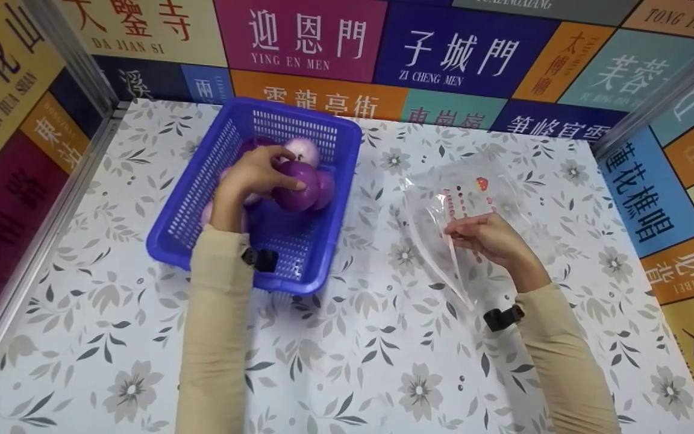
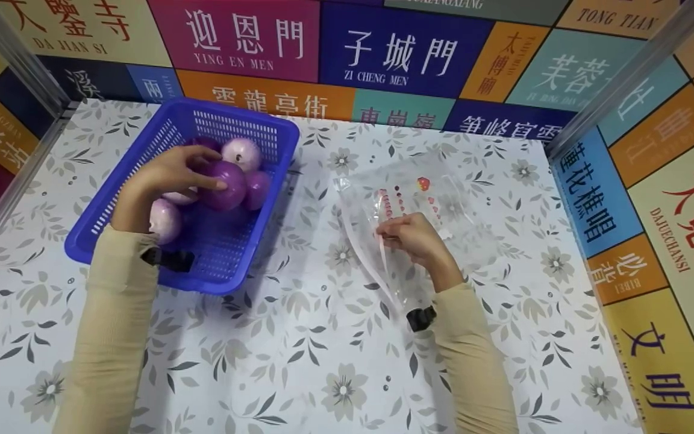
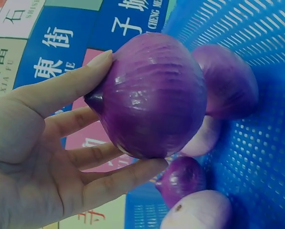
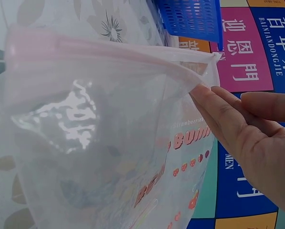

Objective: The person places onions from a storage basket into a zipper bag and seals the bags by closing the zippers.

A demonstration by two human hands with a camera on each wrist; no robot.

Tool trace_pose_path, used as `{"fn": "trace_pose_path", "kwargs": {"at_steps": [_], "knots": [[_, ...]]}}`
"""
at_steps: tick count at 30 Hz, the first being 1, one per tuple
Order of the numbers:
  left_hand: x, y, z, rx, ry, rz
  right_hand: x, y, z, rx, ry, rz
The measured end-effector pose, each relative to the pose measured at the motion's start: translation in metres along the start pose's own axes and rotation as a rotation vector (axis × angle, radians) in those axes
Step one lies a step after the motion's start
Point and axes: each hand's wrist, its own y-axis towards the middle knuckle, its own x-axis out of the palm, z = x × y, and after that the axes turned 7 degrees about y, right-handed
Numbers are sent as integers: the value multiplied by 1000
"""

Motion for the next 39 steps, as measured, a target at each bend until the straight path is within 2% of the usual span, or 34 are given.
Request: {"fn": "trace_pose_path", "kwargs": {"at_steps": [5,11,18,22,26,39], "knots": [[4,-3,9,25,-40,9,0,0,0,-3,-5,2],[7,-6,18,106,38,44,-1,-1,0,-8,-33,6],[12,-8,29,165,93,73,0,-1,-1,-11,-60,14],[16,-8,35,173,120,85,0,-1,-1,-13,-59,12],[19,-7,40,172,107,76,-1,-1,0,-13,-60,15],[28,-5,55,235,162,56,1,-2,-2,-18,-56,8]]}}
